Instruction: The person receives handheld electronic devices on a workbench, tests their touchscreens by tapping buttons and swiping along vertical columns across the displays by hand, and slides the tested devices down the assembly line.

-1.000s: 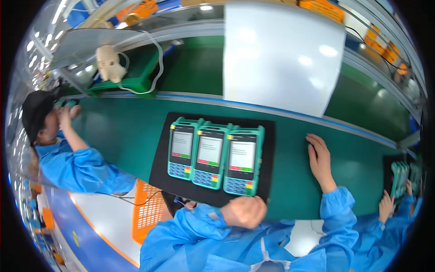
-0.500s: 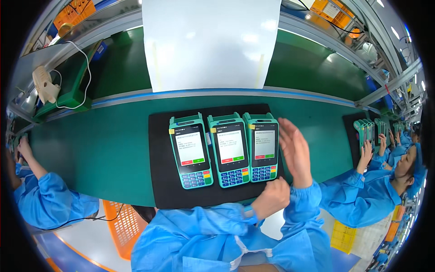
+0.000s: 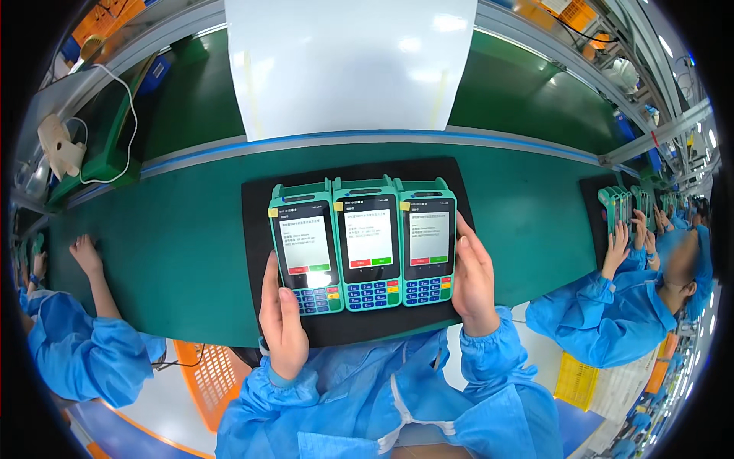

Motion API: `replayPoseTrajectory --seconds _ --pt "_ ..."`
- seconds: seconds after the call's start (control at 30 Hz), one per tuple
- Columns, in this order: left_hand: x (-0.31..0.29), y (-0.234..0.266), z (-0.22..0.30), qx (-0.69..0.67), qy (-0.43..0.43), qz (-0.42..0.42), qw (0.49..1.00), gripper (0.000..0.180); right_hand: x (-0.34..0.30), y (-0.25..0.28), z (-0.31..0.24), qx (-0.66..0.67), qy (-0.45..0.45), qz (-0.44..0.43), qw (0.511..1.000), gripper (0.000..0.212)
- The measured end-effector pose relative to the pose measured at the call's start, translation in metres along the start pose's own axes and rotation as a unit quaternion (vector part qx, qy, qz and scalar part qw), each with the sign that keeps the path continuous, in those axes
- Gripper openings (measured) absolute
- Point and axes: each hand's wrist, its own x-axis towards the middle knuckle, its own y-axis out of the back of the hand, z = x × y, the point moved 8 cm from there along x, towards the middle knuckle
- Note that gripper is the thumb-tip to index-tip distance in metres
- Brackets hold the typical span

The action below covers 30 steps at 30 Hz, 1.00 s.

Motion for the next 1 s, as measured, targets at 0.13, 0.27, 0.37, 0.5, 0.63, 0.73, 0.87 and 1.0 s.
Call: replayPoseTrajectory --seconds 0.13,0.27,0.37,0.5,0.63,0.73,0.87,1.0 --pt "-0.006 0.005 0.008 -0.031 0.024 -0.002 0.999 0.049 -0.012 -0.006 0.001 0.023 0.004 -0.029 0.999 0.046" --pt "-0.013 0.003 0.014 0.059 -0.005 0.007 0.998 0.051 -0.016 -0.005 -0.001 0.004 -0.003 -0.023 1.000 0.050" --pt "-0.012 -0.006 0.028 0.189 -0.053 0.012 0.981 0.053 -0.014 -0.003 -0.008 0.000 -0.003 -0.047 0.999 0.055" --pt "-0.021 -0.037 0.072 0.411 -0.170 0.058 0.894 0.047 -0.011 -0.001 -0.011 0.017 0.001 -0.066 0.998 0.065" --pt "-0.029 -0.076 0.077 0.454 -0.195 0.007 0.869 0.022 -0.008 0.002 -0.011 -0.023 0.003 -0.052 0.998 0.067" --pt "-0.027 -0.088 0.076 0.461 -0.204 0.011 0.864 0.023 -0.008 0.002 -0.013 -0.026 0.008 -0.056 0.998 0.066" --pt "-0.021 -0.088 0.070 0.473 -0.199 0.000 0.858 0.024 -0.005 -0.002 -0.013 -0.021 0.009 -0.048 0.999 0.063" --pt "-0.020 -0.067 0.075 0.489 -0.189 0.032 0.851 0.023 -0.001 -0.002 -0.013 -0.008 0.022 -0.061 0.998 0.061"
